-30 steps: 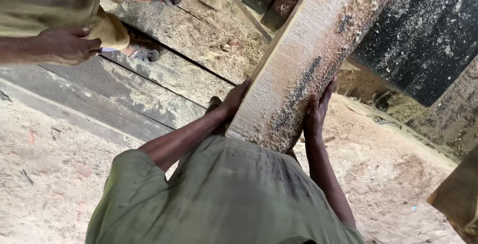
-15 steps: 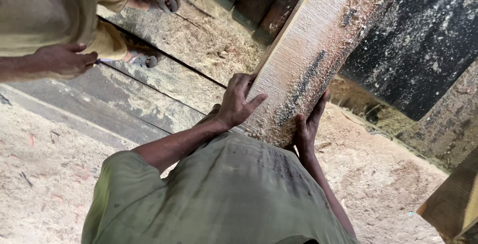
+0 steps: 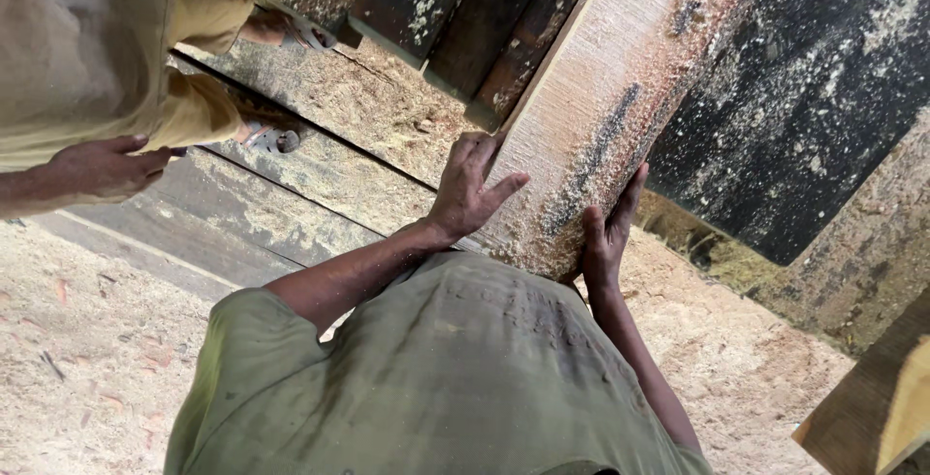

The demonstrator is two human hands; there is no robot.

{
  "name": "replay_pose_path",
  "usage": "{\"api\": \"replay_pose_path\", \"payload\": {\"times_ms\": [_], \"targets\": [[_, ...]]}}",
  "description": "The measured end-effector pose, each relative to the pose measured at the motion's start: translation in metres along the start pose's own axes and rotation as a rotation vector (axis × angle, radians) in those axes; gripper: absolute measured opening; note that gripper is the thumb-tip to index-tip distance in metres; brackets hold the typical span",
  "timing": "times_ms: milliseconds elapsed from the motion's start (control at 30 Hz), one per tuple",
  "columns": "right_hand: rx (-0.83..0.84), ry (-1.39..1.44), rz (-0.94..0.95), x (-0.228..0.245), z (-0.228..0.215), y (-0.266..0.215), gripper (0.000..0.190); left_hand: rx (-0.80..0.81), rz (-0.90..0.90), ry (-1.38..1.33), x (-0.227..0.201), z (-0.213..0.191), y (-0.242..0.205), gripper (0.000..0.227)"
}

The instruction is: The person pushes a large piece of wood through a table saw while another person assists by pulling and guiding it from the other side.

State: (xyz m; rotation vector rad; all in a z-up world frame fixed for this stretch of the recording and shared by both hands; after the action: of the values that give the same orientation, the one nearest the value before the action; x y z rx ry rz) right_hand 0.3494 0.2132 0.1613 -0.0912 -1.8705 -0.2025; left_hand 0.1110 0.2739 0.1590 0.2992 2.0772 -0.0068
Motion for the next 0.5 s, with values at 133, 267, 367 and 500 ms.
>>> {"api": "replay_pose_path", "payload": {"times_ms": [133,267,367,500], "targets": [[-0.009,0.006,-0.005,-0.008,-0.008,0.022,0.098,0.015,-0.060,0.000,0.003,0.009,0.022,0.084],[-0.010,-0.032,-0.026,-0.025,-0.018,0.042,0.096,0.014,-0.047,0.083,0.015,0.020,0.042,0.086],[-0.026,-0.053,-0.032,-0.032,-0.025,0.063,0.093,0.018,-0.081,-0.029,0.041,0.008,0.081,0.085],[-0.029,-0.118,-0.058,-0.042,-0.032,0.084,0.091,-0.571,0.089,0.845,0.061,-0.087,0.169,0.091]]}}
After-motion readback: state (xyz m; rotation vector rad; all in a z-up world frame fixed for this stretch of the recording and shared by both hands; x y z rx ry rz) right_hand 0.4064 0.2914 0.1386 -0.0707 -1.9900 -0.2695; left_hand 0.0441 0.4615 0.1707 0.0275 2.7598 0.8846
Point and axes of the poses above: each hand's wrist, its own y-axis towards the middle knuckle, its own z-axis out of the palm, x = y × z, the point moved 7 cm from there along y, towards the middle knuckle, and after that the axes turned 7 degrees about y, right-handed, at the moved point
